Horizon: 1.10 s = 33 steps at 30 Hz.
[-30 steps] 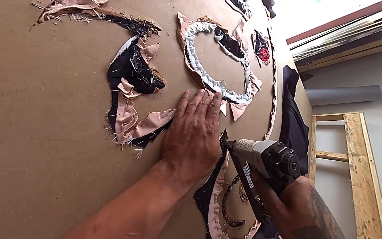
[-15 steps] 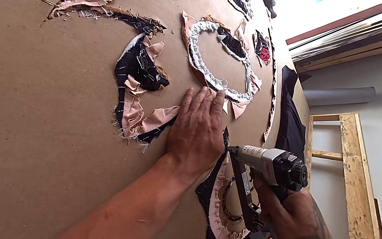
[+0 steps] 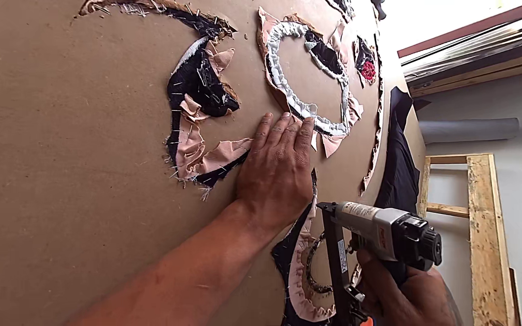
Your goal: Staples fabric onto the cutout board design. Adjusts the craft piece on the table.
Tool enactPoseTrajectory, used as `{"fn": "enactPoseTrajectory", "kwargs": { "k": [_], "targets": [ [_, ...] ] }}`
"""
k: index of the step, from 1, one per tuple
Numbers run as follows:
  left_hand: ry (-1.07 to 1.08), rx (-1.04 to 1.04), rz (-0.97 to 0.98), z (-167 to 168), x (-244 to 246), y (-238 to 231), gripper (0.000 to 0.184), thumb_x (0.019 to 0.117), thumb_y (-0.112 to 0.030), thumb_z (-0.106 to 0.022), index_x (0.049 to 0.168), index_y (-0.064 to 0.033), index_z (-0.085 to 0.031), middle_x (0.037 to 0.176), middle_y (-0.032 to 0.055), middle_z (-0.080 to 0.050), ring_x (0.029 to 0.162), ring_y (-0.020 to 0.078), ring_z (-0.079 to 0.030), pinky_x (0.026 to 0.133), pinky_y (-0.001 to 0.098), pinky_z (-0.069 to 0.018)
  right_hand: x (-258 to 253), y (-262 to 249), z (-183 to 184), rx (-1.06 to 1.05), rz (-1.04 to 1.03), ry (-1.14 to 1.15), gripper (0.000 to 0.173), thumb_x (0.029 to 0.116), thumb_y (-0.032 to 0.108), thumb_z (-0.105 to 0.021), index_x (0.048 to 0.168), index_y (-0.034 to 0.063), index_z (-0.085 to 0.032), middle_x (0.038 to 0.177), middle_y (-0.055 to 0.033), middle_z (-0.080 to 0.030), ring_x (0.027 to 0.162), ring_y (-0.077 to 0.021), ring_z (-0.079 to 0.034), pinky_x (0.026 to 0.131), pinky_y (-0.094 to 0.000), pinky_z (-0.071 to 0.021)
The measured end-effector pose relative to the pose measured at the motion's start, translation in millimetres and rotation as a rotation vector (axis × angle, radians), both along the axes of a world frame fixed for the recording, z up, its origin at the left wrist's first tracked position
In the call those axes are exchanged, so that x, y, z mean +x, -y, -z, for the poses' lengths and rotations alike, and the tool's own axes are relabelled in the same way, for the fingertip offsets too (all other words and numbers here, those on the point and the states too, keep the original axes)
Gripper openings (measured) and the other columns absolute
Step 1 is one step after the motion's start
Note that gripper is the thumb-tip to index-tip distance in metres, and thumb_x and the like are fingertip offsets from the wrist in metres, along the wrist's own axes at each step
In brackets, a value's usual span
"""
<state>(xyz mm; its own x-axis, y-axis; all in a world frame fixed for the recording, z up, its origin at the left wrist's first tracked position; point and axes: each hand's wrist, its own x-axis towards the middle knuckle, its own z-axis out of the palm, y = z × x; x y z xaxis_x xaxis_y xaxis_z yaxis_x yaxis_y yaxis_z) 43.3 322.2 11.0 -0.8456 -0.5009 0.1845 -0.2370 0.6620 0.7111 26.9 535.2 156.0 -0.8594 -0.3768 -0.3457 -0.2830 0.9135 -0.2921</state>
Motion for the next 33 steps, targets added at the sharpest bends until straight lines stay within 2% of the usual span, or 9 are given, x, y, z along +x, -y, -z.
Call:
{"fn": "enactPoseTrajectory", "kwargs": {
  "k": [10, 14, 17, 19, 20, 21, 24, 29, 33],
  "targets": [
    [-0.005, -0.001, -0.007, 1.7, -0.4, -0.1, 0.055, 0.1044, -0.026, -0.039, 0.156, -0.0095, -0.043, 0.150, 0.0115, -0.056, 0.150, 0.0266, -0.040, 0.130, 0.0494, -0.0161, 6.8, 2.0, 17.4, 0.000, 0.007, -0.029, 0.026, 0.0990, 0.039, -0.061, 0.095, 0.0137, -0.068, 0.061, 0.0032, -0.063, 0.047, -0.0138, -0.062, 0.043, -0.0381, -0.0570],
    [-0.013, -0.006, 0.005, 1.0, -0.2, 0.2, 0.055, 0.1043, -0.026, -0.039, 0.157, -0.0094, -0.042, 0.152, 0.0114, -0.055, 0.151, 0.0264, -0.039, 0.130, 0.0496, -0.0157, -9.8, -8.2, -0.5, -0.025, -0.074, 0.037, 0.034, 0.0986, 0.048, -0.063, 0.098, 0.0150, -0.070, 0.064, 0.0022, -0.065, 0.050, -0.0152, -0.063, 0.044, -0.0396, -0.0574],
    [0.005, -0.023, 0.009, 2.8, -0.2, -0.6, 0.054, 0.1058, -0.026, -0.036, 0.157, -0.0089, -0.042, 0.151, 0.0117, -0.056, 0.150, 0.0264, -0.040, 0.130, 0.0491, -0.0155, -44.1, -25.9, -25.5, -0.075, -0.293, 0.104, 0.040, 0.0964, 0.050, -0.068, 0.111, 0.0132, -0.069, 0.082, 0.0000, -0.072, 0.067, -0.0133, -0.070, 0.060, -0.0377, -0.0626],
    [0.014, -0.037, 0.029, 2.2, -0.9, -1.0, 0.054, 0.1063, -0.027, -0.035, 0.157, -0.0088, -0.041, 0.151, 0.0126, -0.055, 0.151, 0.0270, -0.039, 0.129, 0.0500, -0.0153, -73.7, -31.7, -32.3, -0.009, -0.550, 0.055, 0.038, 0.0969, 0.056, -0.064, 0.116, 0.0229, -0.069, 0.094, 0.0087, -0.072, 0.084, -0.0023, -0.070, 0.075, -0.0283, -0.0618],
    [0.016, -0.043, 0.036, 1.6, -1.1, -1.5, 0.054, 0.1058, -0.026, -0.036, 0.157, -0.0085, -0.041, 0.151, 0.0133, -0.055, 0.151, 0.0277, -0.039, 0.129, 0.0505, -0.0155, -85.3, -27.0, -32.2, 0.024, -0.701, -0.007, 0.035, 0.0963, 0.056, -0.063, 0.117, 0.0279, -0.067, 0.096, 0.0142, -0.070, 0.088, 0.0041, -0.068, 0.078, -0.0218, -0.0601],
    [0.017, -0.050, 0.038, 1.3, -1.2, -1.2, 0.055, 0.1054, -0.026, -0.037, 0.157, -0.0083, -0.041, 0.150, 0.0139, -0.056, 0.150, 0.0283, -0.040, 0.129, 0.0513, -0.0157, -95.7, -18.1, -29.9, 0.035, -0.845, -0.085, 0.035, 0.0933, 0.055, -0.064, 0.117, 0.0288, -0.067, 0.095, 0.0163, -0.069, 0.087, 0.0072, -0.066, 0.075, -0.0185, -0.0587],
    [0.018, -0.071, 0.054, 3.5, 0.5, -1.3, 0.055, 0.1048, -0.026, -0.039, 0.157, -0.0073, -0.040, 0.150, 0.0156, -0.056, 0.150, 0.0304, -0.040, 0.128, 0.0531, -0.0160, -116.3, 2.8, -22.1, 0.009, -1.083, -0.125, 0.036, 0.0815, 0.048, -0.066, 0.106, 0.0224, -0.074, 0.086, 0.0123, -0.072, 0.076, 0.0040, -0.066, 0.062, -0.0217, -0.0567],
    [0.038, -0.106, 0.051, 3.3, -0.2, -3.3, 0.054, 0.1057, -0.026, -0.036, 0.157, -0.0094, -0.041, 0.150, 0.0144, -0.055, 0.150, 0.0292, -0.039, 0.128, 0.0512, -0.0169, -131.6, 24.4, -11.9, 0.011, -1.255, -0.090, 0.032, 0.0817, 0.044, -0.060, 0.098, 0.0206, -0.075, 0.079, 0.0103, -0.070, 0.071, 0.0021, -0.066, 0.058, -0.0232, -0.0536],
    [0.053, -0.100, 0.035, 2.9, -0.1, -5.0, 0.053, 0.1054, -0.027, -0.037, 0.156, -0.0117, -0.043, 0.148, 0.0132, -0.057, 0.149, 0.0280, -0.041, 0.128, 0.0497, -0.0180, -138.7, 28.3, -6.3, 0.045, -1.345, -0.101, 0.037, 0.0826, 0.043, -0.056, 0.100, 0.0178, -0.077, 0.078, 0.0073, -0.070, 0.069, -0.0019, -0.066, 0.054, -0.0281, -0.0517]
  ]
}}
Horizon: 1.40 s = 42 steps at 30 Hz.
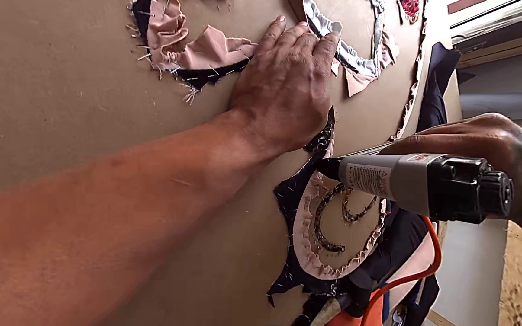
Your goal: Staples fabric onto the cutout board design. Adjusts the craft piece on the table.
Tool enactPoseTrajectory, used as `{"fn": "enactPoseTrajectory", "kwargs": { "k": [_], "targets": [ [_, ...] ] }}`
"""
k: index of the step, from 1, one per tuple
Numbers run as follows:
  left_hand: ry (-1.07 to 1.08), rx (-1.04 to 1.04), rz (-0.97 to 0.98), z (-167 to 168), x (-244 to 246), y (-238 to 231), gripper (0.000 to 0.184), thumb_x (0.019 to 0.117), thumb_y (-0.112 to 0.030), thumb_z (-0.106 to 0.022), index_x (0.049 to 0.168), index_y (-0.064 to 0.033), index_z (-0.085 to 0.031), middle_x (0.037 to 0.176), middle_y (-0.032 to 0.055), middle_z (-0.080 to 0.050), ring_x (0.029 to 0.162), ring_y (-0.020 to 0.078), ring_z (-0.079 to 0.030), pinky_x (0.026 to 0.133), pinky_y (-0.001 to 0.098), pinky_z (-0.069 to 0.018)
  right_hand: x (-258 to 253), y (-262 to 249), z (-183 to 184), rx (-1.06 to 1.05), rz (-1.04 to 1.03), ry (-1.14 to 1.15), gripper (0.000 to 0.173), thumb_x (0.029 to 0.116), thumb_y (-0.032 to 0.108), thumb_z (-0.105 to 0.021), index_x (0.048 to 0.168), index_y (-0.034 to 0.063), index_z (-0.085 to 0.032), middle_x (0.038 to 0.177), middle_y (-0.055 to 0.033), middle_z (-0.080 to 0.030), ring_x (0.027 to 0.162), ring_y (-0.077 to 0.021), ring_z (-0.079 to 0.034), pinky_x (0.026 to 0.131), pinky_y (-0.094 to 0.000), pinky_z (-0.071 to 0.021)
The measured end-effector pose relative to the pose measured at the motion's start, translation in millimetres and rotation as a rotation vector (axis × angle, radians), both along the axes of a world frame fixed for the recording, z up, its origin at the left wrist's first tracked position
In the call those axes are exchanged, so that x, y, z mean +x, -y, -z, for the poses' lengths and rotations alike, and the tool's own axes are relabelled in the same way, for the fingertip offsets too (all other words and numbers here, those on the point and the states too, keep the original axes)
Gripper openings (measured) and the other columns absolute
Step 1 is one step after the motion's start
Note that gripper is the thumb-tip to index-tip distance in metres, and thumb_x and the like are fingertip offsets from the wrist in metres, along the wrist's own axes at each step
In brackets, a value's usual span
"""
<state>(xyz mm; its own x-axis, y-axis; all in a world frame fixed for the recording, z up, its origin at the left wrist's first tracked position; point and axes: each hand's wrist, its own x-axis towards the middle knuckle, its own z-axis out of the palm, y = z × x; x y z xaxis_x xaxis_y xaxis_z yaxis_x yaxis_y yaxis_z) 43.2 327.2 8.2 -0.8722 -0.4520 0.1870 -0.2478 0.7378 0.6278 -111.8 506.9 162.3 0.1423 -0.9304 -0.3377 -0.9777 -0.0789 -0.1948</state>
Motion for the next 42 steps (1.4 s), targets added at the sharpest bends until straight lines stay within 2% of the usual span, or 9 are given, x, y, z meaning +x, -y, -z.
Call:
{"fn": "enactPoseTrajectory", "kwargs": {
  "k": [5, 10, 13, 17, 22, 28, 35, 38, 42],
  "targets": [
    [0.009, 0.001, -0.003, -2.1, 0.6, 0.0, 0.053, 0.1057, -0.027, -0.037, 0.156, -0.0113, -0.044, 0.149, 0.0140, -0.056, 0.149, 0.0285, -0.041, 0.128, 0.0496, -0.0176, 0.8, 5.8, -3.5, 0.042, -0.045, -0.002, 0.039, 0.0845, 0.045, -0.054, 0.101, 0.0179, -0.076, 0.079, 0.0063, -0.071, 0.069, -0.0045, -0.067, 0.054, -0.0312, -0.0529],
    [0.042, 0.005, -0.010, -4.1, 1.3, 0.0, 0.053, 0.1071, -0.028, -0.035, 0.157, -0.0116, -0.041, 0.152, 0.0131, -0.054, 0.150, 0.0270, -0.040, 0.129, 0.0478, -0.0170, 7.3, 9.7, 0.9, 0.084, -0.087, 0.051, 0.035, 0.0916, 0.033, -0.051, 0.104, 0.0162, -0.078, 0.086, 0.0044, -0.075, 0.073, -0.0064, -0.069, 0.058, -0.0327, -0.0546],
    [0.037, -0.002, -0.014, -3.8, 1.2, 0.5, 0.053, 0.1071, -0.027, -0.036, 0.157, -0.0120, -0.042, 0.152, 0.0127, -0.054, 0.150, 0.0264, -0.040, 0.129, 0.0476, -0.0178, 15.7, 20.8, -5.5, 0.179, -0.120, 0.032, 0.032, 0.0881, 0.020, -0.051, 0.101, 0.0094, -0.078, 0.086, 0.0001, -0.076, 0.074, -0.0121, -0.072, 0.060, -0.0358, -0.0559],
    [0.063, -0.021, -0.011, -5.4, 1.3, 0.6, 0.053, 0.1075, -0.029, -0.034, 0.158, -0.0129, -0.040, 0.152, 0.0115, -0.053, 0.149, 0.0251, -0.041, 0.128, 0.0471, -0.0181, 18.1, 16.7, -2.8, 0.177, -0.116, 0.024, 0.029, 0.0920, 0.026, -0.053, 0.102, 0.0176, -0.079, 0.079, 0.0036, -0.072, 0.068, -0.0111, -0.068, 0.054, -0.0354, -0.0528],
    [0.053, -0.021, -0.009, -4.6, 1.9, 0.2, 0.053, 0.1075, -0.027, -0.034, 0.157, -0.0116, -0.041, 0.151, 0.0122, -0.055, 0.148, 0.0255, -0.043, 0.128, 0.0468, -0.0182, 23.8, 19.5, -0.9, 0.141, -0.260, 0.011, 0.031, 0.0889, 0.028, -0.052, 0.095, 0.0105, -0.078, 0.078, 0.0005, -0.073, 0.065, -0.0133, -0.068, 0.053, -0.0350, -0.0522],
    [0.051, -0.009, -0.009, -3.9, 1.4, 0.4, 0.053, 0.1063, -0.027, -0.035, 0.157, -0.0121, -0.042, 0.150, 0.0116, -0.055, 0.148, 0.0250, -0.042, 0.128, 0.0472, -0.0192, 30.6, 12.9, 7.3, 0.101, -0.306, 0.016, 0.027, 0.0886, 0.036, -0.055, 0.093, 0.0172, -0.074, 0.067, 0.0058, -0.060, 0.059, -0.0108, -0.060, 0.047, -0.0317, -0.0442],
    [0.046, -0.011, -0.001, -5.2, 2.3, 0.9, 0.054, 0.1047, -0.026, -0.039, 0.156, -0.0107, -0.043, 0.148, 0.0119, -0.057, 0.146, 0.0254, -0.045, 0.127, 0.0474, -0.0197, 39.2, 2.0, 10.4, 0.061, -0.355, 0.009, 0.024, 0.0902, 0.033, -0.055, 0.094, 0.0186, -0.074, 0.067, 0.0050, -0.060, 0.060, -0.0126, -0.060, 0.048, -0.0328, -0.0439],
    [0.038, -0.013, 0.007, -5.1, 2.9, 1.5, 0.053, 0.1064, -0.026, -0.036, 0.157, -0.0104, -0.041, 0.152, 0.0118, -0.054, 0.148, 0.0240, -0.043, 0.128, 0.0465, -0.0191, 49.1, -12.7, 2.6, 0.043, -0.286, -0.021, 0.025, 0.0912, 0.030, -0.053, 0.096, 0.0166, -0.074, 0.068, 0.0028, -0.061, 0.061, -0.0148, -0.060, 0.049, -0.0343, -0.0441],
    [0.016, -0.003, 0.018, -4.2, 2.2, 1.4, 0.054, 0.1052, -0.028, -0.039, 0.156, -0.0114, -0.042, 0.149, 0.0131, -0.055, 0.146, 0.0270, -0.045, 0.126, 0.0472, -0.0237, 75.5, -51.5, -34.8, 0.074, 0.096, 0.067, 0.029, 0.0962, 0.020, -0.054, 0.105, 0.0052, -0.077, 0.085, -0.0044, -0.074, 0.074, -0.0115, -0.069, 0.066, -0.0283, -0.0555]
  ]
}}
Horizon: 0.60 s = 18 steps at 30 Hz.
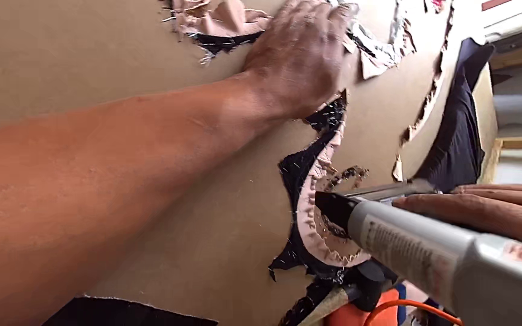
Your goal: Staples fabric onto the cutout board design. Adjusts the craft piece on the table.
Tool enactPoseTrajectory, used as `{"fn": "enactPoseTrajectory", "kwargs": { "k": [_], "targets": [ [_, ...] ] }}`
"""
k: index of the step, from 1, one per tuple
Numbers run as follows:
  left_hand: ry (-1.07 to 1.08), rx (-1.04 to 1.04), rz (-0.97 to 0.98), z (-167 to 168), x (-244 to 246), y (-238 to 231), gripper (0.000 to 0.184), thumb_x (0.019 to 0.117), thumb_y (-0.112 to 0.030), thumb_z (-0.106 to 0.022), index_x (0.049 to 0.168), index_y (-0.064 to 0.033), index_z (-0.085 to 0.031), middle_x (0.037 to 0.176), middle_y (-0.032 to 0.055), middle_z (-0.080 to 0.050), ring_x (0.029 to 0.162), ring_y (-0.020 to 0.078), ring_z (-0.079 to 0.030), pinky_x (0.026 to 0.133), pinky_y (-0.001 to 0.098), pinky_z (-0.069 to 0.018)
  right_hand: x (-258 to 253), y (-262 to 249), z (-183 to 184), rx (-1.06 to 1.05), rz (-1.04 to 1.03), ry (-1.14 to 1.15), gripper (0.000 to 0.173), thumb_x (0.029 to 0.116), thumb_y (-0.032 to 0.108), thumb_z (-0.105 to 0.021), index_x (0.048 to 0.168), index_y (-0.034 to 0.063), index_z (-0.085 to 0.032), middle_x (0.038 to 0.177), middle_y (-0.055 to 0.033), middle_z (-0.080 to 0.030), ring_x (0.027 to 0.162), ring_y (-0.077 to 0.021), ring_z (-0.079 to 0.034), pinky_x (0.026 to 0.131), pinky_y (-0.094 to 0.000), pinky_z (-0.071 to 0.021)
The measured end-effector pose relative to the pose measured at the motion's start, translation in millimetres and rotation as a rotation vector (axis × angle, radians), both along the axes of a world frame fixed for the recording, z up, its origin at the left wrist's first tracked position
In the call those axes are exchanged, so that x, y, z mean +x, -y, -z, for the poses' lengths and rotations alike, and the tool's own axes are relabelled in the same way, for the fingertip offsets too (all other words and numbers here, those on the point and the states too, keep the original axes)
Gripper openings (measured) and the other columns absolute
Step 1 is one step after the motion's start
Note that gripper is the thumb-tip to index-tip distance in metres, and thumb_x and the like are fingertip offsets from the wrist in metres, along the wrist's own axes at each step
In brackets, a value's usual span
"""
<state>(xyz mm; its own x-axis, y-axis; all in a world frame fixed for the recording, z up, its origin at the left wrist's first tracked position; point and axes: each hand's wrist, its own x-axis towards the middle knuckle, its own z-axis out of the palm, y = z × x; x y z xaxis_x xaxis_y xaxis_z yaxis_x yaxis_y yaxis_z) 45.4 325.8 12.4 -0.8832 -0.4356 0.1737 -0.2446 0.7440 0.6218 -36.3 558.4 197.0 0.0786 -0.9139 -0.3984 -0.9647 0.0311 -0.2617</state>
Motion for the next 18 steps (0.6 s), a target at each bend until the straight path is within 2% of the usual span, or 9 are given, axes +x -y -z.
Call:
{"fn": "enactPoseTrajectory", "kwargs": {
  "k": [1, 3, 4, 5, 6, 7, 9, 13, 18],
  "targets": [
    [0.002, -0.005, 0.003, -0.6, -0.7, -0.8, 0.053, 0.1051, -0.028, -0.040, 0.156, -0.0115, -0.043, 0.150, 0.0132, -0.055, 0.146, 0.0276, -0.045, 0.125, 0.0478, -0.0258, 10.7, -9.0, -10.7, -0.010, 0.096, 0.028, 0.026, 0.0955, 0.009, -0.053, 0.098, -0.0038, -0.076, 0.086, -0.0112, -0.077, 0.075, -0.0134, -0.072, 0.071, -0.0259, -0.0564],
    [0.013, -0.037, -0.009, -0.3, -2.4, -0.8, 0.051, 0.1050, -0.028, -0.040, 0.152, -0.0103, -0.046, 0.146, 0.0138, -0.058, 0.142, 0.0292, -0.049, 0.121, 0.0497, -0.0316, 28.0, -42.0, -24.5, -0.006, 0.301, 0.084, 0.022, 0.0926, -0.002, -0.052, 0.093, -0.0130, -0.071, 0.087, -0.0191, -0.076, 0.078, -0.0172, -0.073, 0.076, -0.0259, -0.0573],
    [0.031, -0.048, -0.014, -0.5, -3.4, -1.5, 0.050, 0.1049, -0.029, -0.038, 0.150, -0.0096, -0.048, 0.143, 0.0147, -0.060, 0.139, 0.0311, -0.051, 0.118, 0.0521, -0.0346, 31.1, -72.1, -25.4, 0.002, 0.359, 0.099, 0.024, 0.0916, 0.004, -0.054, 0.100, -0.0107, -0.070, 0.092, -0.0187, -0.076, 0.082, -0.0181, -0.072, 0.079, -0.0294, -0.0576],
    [0.055, -0.053, -0.018, -1.6, -3.8, -2.1, 0.049, 0.1051, -0.031, -0.037, 0.147, -0.0088, -0.050, 0.139, 0.0169, -0.061, 0.135, 0.0347, -0.054, 0.114, 0.0561, -0.0378, 32.9, -105.2, -22.4, 0.018, 0.415, 0.106, 0.031, 0.0904, 0.016, -0.060, 0.110, -0.0052, -0.071, 0.099, -0.0159, -0.076, 0.088, -0.0181, -0.073, 0.081, -0.0344, -0.0590],
    [0.077, -0.051, -0.023, -2.9, -3.4, -3.5, 0.048, 0.1054, -0.034, -0.037, 0.143, -0.0077, -0.053, 0.133, 0.0203, -0.063, 0.130, 0.0395, -0.057, 0.108, 0.0611, -0.0414, 39.9, -130.4, -15.8, 0.013, 0.499, 0.115, 0.037, 0.0888, 0.025, -0.068, 0.115, -0.0013, -0.072, 0.100, -0.0152, -0.076, 0.089, -0.0192, -0.073, 0.081, -0.0396, -0.0592],
    [0.101, -0.041, -0.028, -5.3, -3.0, -4.9, 0.048, 0.1056, -0.035, -0.036, 0.139, -0.0066, -0.055, 0.127, 0.0244, -0.064, 0.125, 0.0446, -0.059, 0.101, 0.0660, -0.0433, 47.6, -149.2, -5.3, -0.015, 0.554, 0.102, 0.038, 0.0880, 0.032, -0.072, 0.115, 0.0047, -0.073, 0.098, -0.0113, -0.077, 0.088, -0.0163, -0.073, 0.078, -0.0390, -0.0599],
    [0.142, -0.024, -0.038, -8.0, -2.2, -6.7, 0.048, 0.1060, -0.038, -0.035, 0.131, -0.0036, -0.058, 0.117, 0.0310, -0.064, 0.116, 0.0528, -0.060, 0.090, 0.0740, -0.0435, 61.2, -172.8, 19.9, -0.088, 0.585, 0.045, 0.035, 0.0868, 0.045, -0.070, 0.110, 0.0180, -0.072, 0.089, 0.0013, -0.075, 0.080, -0.0035, -0.071, 0.068, -0.0279, -0.0591],
    [0.129, -0.054, -0.041, -4.5, -0.8, -8.9, 0.054, 0.1071, -0.039, -0.033, 0.103, 0.0063, -0.061, 0.097, 0.0351, -0.063, 0.100, 0.0575, -0.062, 0.076, 0.0756, -0.0411, 84.9, -181.7, 42.7, -0.144, 0.624, 0.008, 0.031, 0.0891, 0.046, -0.065, 0.106, 0.0211, -0.071, 0.086, 0.0053, -0.074, 0.077, -0.0010, -0.070, 0.062, -0.0263, -0.0576],
    [0.104, -0.029, -0.043, -4.7, 1.6, -9.8, 0.053, 0.1072, -0.038, -0.037, 0.088, 0.0062, -0.059, 0.084, 0.0324, -0.061, 0.086, 0.0558, -0.062, 0.066, 0.0724, -0.0400, 94.8, -177.0, 49.3, -0.129, 0.597, -0.082, 0.035, 0.0844, 0.046, -0.062, 0.104, 0.0187, -0.073, 0.081, 0.0037, -0.073, 0.072, -0.0047, -0.070, 0.056, -0.0296, -0.0552]
  ]
}}
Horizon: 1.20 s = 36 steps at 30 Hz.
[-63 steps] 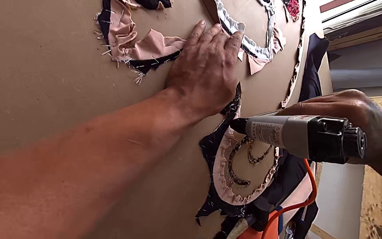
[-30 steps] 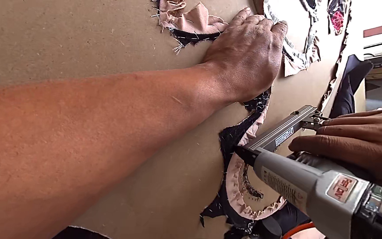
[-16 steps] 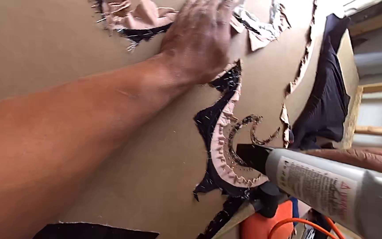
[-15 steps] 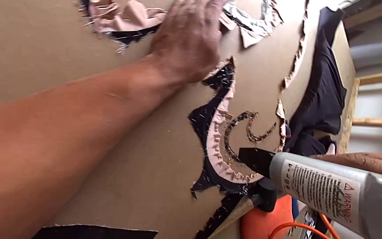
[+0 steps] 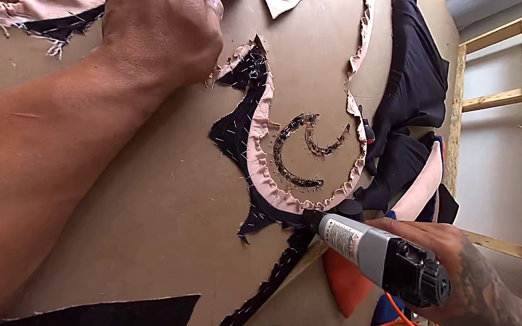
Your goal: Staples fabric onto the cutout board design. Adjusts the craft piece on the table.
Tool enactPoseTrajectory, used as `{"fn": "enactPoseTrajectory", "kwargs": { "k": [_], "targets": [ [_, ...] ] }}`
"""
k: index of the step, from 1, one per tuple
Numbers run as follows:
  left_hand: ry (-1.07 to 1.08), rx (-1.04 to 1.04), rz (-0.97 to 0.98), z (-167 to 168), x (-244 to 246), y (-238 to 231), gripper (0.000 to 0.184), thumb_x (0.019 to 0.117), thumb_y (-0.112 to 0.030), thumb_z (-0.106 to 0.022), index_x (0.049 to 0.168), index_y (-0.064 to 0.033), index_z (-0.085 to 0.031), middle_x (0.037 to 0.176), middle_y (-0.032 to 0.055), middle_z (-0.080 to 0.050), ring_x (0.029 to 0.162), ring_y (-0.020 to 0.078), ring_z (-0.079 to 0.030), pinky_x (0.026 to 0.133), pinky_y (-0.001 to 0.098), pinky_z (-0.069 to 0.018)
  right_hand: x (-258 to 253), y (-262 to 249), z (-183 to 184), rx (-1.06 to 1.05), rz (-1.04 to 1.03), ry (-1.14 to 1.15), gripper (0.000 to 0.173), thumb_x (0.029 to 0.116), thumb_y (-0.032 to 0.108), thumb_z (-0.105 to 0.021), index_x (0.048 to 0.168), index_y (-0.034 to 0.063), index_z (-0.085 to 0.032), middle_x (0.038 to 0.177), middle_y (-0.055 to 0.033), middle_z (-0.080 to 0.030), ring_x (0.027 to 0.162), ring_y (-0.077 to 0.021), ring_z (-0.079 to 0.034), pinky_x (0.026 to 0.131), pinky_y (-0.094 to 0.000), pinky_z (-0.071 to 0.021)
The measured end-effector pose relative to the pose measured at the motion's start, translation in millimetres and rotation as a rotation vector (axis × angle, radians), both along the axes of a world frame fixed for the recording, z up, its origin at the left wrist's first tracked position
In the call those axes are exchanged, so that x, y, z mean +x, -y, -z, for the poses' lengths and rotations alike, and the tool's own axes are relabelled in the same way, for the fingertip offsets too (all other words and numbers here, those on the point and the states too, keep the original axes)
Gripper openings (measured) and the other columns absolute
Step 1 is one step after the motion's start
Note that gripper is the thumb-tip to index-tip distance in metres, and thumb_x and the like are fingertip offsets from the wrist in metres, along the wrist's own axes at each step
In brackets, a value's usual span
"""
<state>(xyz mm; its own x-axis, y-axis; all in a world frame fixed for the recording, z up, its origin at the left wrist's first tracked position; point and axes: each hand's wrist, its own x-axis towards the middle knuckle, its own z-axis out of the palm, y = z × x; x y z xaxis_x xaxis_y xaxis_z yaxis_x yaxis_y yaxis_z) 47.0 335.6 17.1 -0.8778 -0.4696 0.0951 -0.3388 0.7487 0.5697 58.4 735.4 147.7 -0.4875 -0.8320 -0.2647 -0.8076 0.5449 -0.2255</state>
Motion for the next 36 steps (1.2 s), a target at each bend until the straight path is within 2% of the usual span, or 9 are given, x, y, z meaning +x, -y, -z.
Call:
{"fn": "enactPoseTrajectory", "kwargs": {
  "k": [5, 9, 13, 19, 22, 25, 29, 33, 36],
  "targets": [
    [0.010, 0.002, -0.011, -1.2, -2.7, 1.3, 0.051, 0.1064, -0.038, -0.036, 0.097, 0.0047, -0.062, 0.092, 0.0322, -0.064, 0.096, 0.0547, -0.063, 0.073, 0.0731, -0.0420, 5.0, 9.9, -7.2, 0.023, -0.010, -0.039, 0.033, 0.0874, 0.046, -0.061, 0.103, 0.0180, -0.071, 0.080, 0.0018, -0.073, 0.070, -0.0075, -0.070, 0.054, -0.0318, -0.0539],
    [0.020, -0.007, -0.018, 0.5, -2.0, 2.3, 0.050, 0.1071, -0.038, -0.035, 0.103, 0.0036, -0.063, 0.095, 0.0306, -0.065, 0.100, 0.0522, -0.064, 0.077, 0.0716, -0.0436, 13.0, 23.4, -15.4, 0.070, 0.057, 0.062, 0.036, 0.0927, 0.043, -0.063, 0.112, 0.0140, -0.073, 0.092, -0.0059, -0.078, 0.081, -0.0166, -0.074, 0.068, -0.0406, -0.0586],
    [0.041, 0.008, -0.017, -2.9, -2.5, 3.7, 0.049, 0.1067, -0.038, -0.035, 0.110, 0.0022, -0.063, 0.101, 0.0300, -0.065, 0.105, 0.0512, -0.063, 0.082, 0.0707, -0.0439, 17.4, 33.9, -9.9, 0.081, 0.045, 0.001, 0.032, 0.0878, 0.041, -0.065, 0.104, 0.0147, -0.072, 0.083, -0.0040, -0.075, 0.073, -0.0142, -0.072, 0.055, -0.0377, -0.0547],
    [0.009, 0.029, -0.008, -2.4, -2.2, 7.3, 0.045, 0.1054, -0.034, -0.038, 0.136, -0.0077, -0.057, 0.125, 0.0236, -0.065, 0.125, 0.0423, -0.059, 0.102, 0.0641, -0.0426, 22.7, 48.8, -8.7, 0.074, 0.062, 0.050, 0.031, 0.0871, 0.040, -0.068, 0.104, 0.0140, -0.071, 0.081, -0.0039, -0.074, 0.071, -0.0150, -0.072, 0.056, -0.0379, -0.0562],
    [-0.098, 0.027, 0.054, -2.5, 1.1, 11.2, 0.050, 0.1061, -0.030, -0.037, 0.149, -0.0075, -0.048, 0.144, 0.0160, -0.059, 0.140, 0.0335, -0.051, 0.120, 0.0552, -0.0316, 37.5, 57.8, -19.2, 0.135, 0.079, 0.025, 0.030, 0.0878, 0.035, -0.066, 0.106, 0.0122, -0.074, 0.082, -0.0065, -0.075, 0.068, -0.0222, -0.073, 0.052, -0.0451, -0.0559],
    [-0.135, 0.013, 0.071, -3.6, 2.1, 12.1, 0.052, 0.1071, -0.030, -0.037, 0.153, -0.0080, -0.043, 0.147, 0.0157, -0.057, 0.141, 0.0346, -0.050, 0.119, 0.0560, -0.0333, 65.1, 41.8, -29.9, 0.125, 0.165, 0.172, 0.030, 0.0941, 0.032, -0.066, 0.114, 0.0111, -0.075, 0.092, -0.0097, -0.077, 0.079, -0.0257, -0.075, 0.063, -0.0479, -0.0605],
    [-0.096, 0.025, 0.081, -2.8, -0.7, 10.9, 0.055, 0.1068, -0.036, -0.037, 0.154, -0.0089, -0.041, 0.149, 0.0170, -0.055, 0.142, 0.0385, -0.047, 0.117, 0.0625, -0.0324, 102.7, -1.3, -44.1, 0.113, 0.336, 0.408, 0.040, 0.0887, 0.035, -0.070, 0.117, 0.0073, -0.075, 0.098, -0.0145, -0.077, 0.087, -0.0299, -0.076, 0.075, -0.0520, -0.0609],
    [-0.078, 0.011, 0.066, -0.3, -2.1, 10.8, 0.057, 0.1053, -0.036, -0.040, 0.155, -0.0090, -0.039, 0.149, 0.0160, -0.055, 0.142, 0.0378, -0.047, 0.116, 0.0626, -0.0339, 121.4, -54.5, -44.0, 0.090, 0.470, 0.325, 0.039, 0.0912, 0.038, -0.067, 0.115, 0.0094, -0.075, 0.100, -0.0117, -0.078, 0.088, -0.0267, -0.076, 0.074, -0.0526, -0.0611],
    [-0.091, -0.015, 0.077, -11.6, 1.3, -1.0, 0.060, 0.1040, -0.039, -0.047, 0.154, -0.0054, -0.041, 0.151, 0.0234, -0.050, 0.143, 0.0443, -0.044, 0.116, 0.0648, -0.0319, 100.1, -77.2, -52.8, 0.022, 0.493, 0.202, 0.037, 0.0908, 0.034, -0.069, 0.117, 0.0079, -0.074, 0.099, -0.0144, -0.077, 0.089, -0.0283, -0.076, 0.077, -0.0537, -0.0605]
  ]
}}
